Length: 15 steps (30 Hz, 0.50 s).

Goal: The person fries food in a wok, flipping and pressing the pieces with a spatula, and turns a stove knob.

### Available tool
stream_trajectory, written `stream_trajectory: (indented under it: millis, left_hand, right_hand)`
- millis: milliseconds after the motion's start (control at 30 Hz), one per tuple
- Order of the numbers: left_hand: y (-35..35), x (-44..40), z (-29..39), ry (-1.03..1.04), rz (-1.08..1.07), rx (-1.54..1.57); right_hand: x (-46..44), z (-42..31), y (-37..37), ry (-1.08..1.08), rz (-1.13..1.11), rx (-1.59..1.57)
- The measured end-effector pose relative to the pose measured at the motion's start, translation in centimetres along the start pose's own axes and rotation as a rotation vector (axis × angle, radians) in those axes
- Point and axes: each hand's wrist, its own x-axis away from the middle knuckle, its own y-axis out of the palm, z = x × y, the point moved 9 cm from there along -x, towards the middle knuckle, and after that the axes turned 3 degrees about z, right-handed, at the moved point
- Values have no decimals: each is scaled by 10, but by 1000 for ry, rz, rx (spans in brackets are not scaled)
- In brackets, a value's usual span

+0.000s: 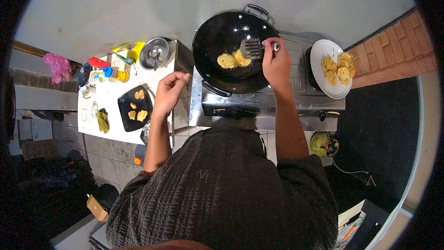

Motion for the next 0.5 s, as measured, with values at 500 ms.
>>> stream_trajectory:
  millis: [500]
  left_hand:
    - [0,2,0,-30,-32,-55]
  right_hand:
    - [0,-8,1,-58,1,3]
